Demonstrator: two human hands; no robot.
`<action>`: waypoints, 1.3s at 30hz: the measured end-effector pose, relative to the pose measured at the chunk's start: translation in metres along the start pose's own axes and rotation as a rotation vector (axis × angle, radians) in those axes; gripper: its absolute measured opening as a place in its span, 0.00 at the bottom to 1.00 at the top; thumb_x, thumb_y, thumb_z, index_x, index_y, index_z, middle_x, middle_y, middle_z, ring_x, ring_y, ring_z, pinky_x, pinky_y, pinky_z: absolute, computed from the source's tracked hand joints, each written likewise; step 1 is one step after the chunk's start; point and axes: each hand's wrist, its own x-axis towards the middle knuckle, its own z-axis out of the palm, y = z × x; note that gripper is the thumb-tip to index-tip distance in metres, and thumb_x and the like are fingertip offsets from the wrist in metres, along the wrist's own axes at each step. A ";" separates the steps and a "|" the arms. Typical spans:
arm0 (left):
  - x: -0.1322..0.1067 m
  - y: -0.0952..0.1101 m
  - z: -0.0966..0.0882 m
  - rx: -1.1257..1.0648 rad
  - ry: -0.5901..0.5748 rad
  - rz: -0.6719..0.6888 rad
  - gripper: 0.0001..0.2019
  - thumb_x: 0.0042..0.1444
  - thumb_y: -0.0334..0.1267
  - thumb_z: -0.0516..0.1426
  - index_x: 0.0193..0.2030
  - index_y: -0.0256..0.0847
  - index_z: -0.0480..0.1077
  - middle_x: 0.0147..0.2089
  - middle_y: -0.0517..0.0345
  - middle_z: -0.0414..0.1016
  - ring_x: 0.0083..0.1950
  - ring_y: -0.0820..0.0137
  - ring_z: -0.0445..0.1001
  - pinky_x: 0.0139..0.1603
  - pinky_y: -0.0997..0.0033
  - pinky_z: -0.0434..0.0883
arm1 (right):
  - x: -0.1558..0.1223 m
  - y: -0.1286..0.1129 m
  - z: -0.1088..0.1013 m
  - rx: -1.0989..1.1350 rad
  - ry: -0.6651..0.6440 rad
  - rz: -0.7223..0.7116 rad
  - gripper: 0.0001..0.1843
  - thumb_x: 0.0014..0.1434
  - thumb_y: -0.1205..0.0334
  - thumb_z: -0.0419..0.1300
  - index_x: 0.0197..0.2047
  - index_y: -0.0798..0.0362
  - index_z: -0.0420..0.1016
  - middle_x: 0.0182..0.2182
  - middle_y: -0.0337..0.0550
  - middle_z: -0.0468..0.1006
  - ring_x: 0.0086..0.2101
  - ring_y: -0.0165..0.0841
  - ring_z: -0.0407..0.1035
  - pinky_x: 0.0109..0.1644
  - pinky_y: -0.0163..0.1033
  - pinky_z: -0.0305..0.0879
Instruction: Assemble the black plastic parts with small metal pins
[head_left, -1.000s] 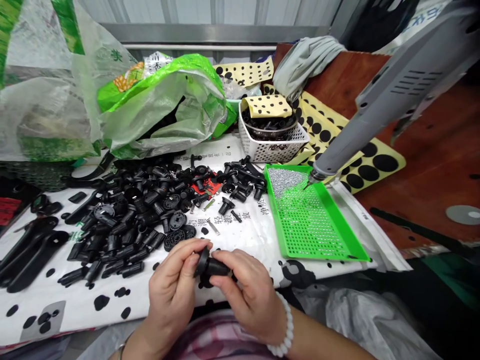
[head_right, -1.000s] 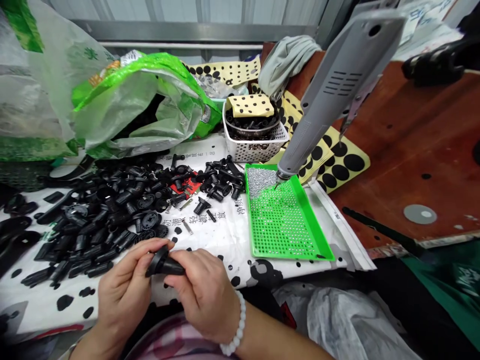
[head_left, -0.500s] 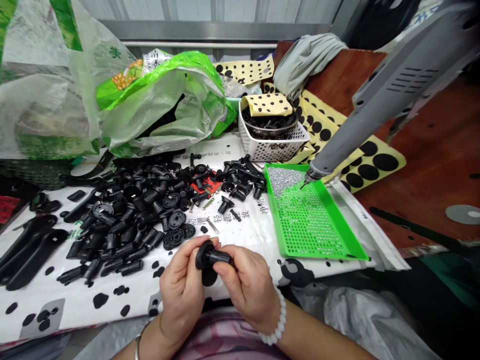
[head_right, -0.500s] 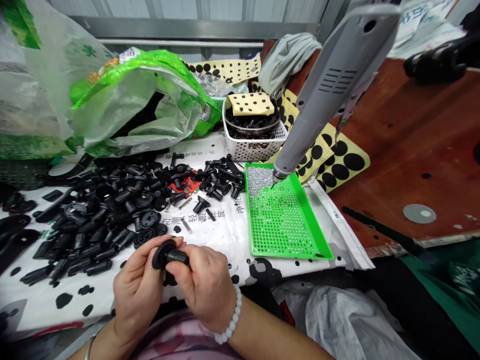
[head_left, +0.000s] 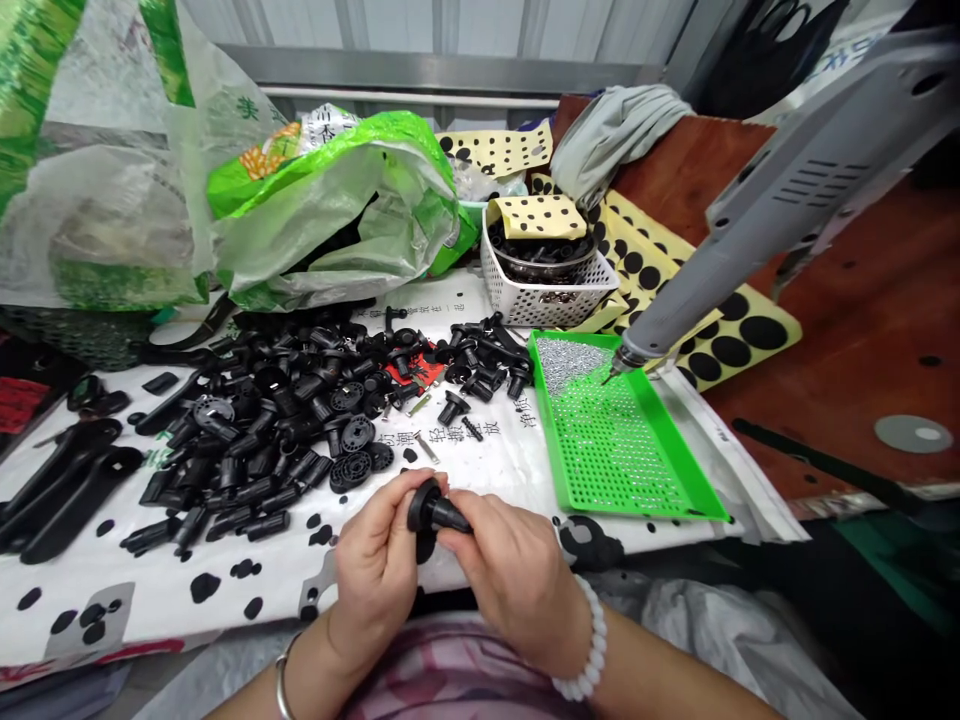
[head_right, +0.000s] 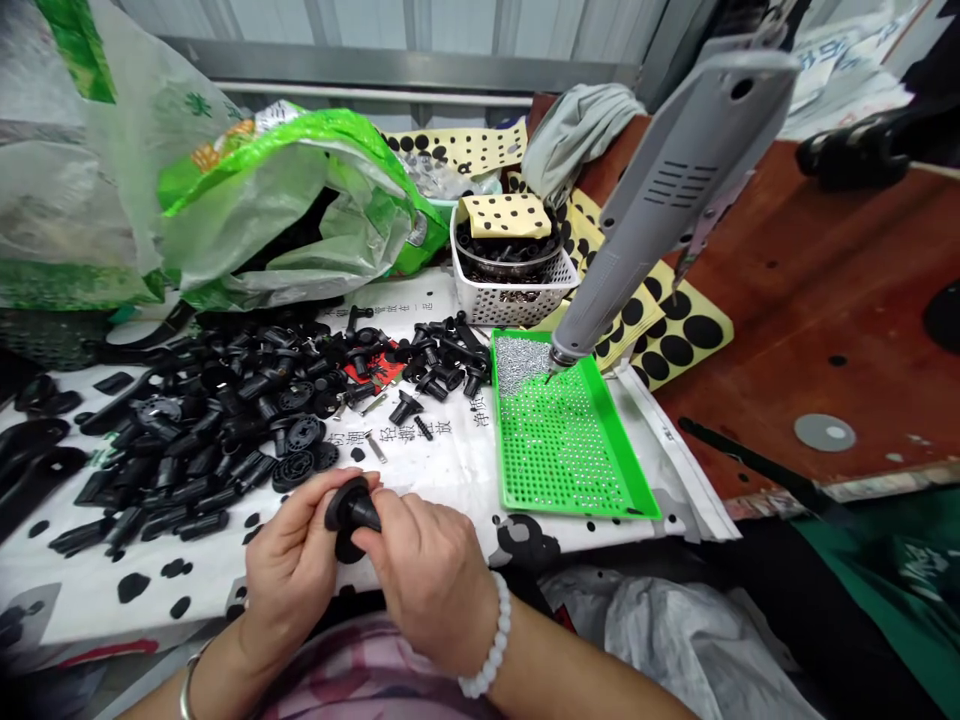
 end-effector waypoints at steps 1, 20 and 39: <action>-0.001 -0.001 0.000 0.021 0.006 0.022 0.12 0.61 0.29 0.51 0.48 0.44 0.71 0.43 0.61 0.80 0.43 0.75 0.78 0.49 0.79 0.72 | 0.000 0.000 0.001 0.037 0.008 0.010 0.20 0.68 0.60 0.43 0.44 0.64 0.71 0.30 0.51 0.78 0.28 0.37 0.73 0.30 0.38 0.65; 0.003 -0.006 0.000 0.108 -0.009 0.000 0.11 0.61 0.32 0.51 0.47 0.45 0.71 0.43 0.60 0.80 0.43 0.73 0.77 0.49 0.75 0.72 | -0.001 0.008 0.002 0.222 -0.096 0.205 0.14 0.66 0.62 0.47 0.44 0.60 0.70 0.27 0.46 0.75 0.25 0.33 0.69 0.29 0.36 0.62; 0.004 0.027 -0.014 0.120 -0.175 0.198 0.26 0.53 0.33 0.61 0.59 0.50 0.62 0.49 0.54 0.75 0.49 0.65 0.74 0.54 0.67 0.71 | -0.009 0.013 0.001 0.796 0.012 0.368 0.10 0.57 0.61 0.59 0.42 0.55 0.75 0.24 0.39 0.72 0.23 0.27 0.64 0.26 0.32 0.64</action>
